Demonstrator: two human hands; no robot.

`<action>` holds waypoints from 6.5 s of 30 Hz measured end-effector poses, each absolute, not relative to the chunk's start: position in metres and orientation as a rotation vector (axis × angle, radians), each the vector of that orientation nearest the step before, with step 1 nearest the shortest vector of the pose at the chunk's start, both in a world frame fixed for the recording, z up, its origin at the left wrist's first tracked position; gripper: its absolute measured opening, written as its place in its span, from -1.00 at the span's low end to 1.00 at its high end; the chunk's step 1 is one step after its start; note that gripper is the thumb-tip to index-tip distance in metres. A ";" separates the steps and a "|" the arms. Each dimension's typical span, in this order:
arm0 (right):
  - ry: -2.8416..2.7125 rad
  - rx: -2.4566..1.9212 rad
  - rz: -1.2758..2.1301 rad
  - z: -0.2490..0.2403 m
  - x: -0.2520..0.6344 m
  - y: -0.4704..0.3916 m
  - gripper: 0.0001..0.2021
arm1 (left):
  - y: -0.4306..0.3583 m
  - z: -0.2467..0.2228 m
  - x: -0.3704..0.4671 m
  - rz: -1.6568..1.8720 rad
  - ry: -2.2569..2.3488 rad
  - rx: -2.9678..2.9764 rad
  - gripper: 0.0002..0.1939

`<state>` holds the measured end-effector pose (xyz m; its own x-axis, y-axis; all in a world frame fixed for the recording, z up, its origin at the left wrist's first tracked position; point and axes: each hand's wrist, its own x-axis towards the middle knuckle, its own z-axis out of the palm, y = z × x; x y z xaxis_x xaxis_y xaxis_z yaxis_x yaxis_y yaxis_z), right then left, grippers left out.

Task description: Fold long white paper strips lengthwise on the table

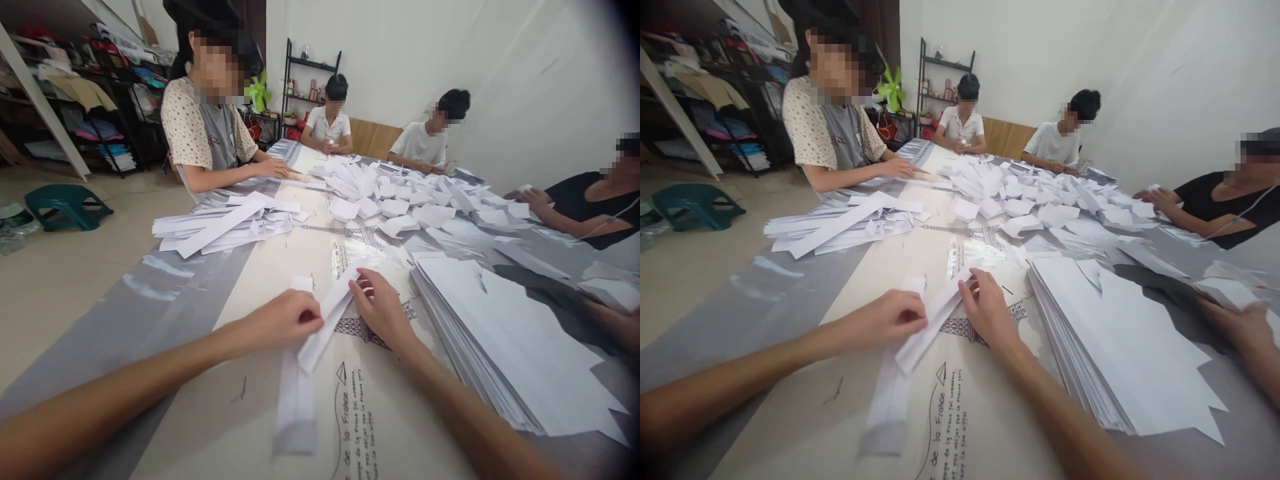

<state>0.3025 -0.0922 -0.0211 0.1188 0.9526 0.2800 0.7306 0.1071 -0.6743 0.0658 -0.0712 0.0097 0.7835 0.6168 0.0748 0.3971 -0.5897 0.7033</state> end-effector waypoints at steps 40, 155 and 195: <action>-2.145 -1.295 0.778 -0.009 0.296 -0.101 -0.52 | -0.044 -0.019 0.052 0.526 0.707 2.861 -0.52; -2.422 -1.537 0.287 -0.027 0.271 -0.094 -0.43 | -0.049 -0.018 0.051 0.708 0.659 2.865 -0.76; -2.411 -1.509 0.228 -0.028 0.270 -0.094 -0.47 | -0.044 -0.012 0.045 0.669 0.651 2.717 -0.79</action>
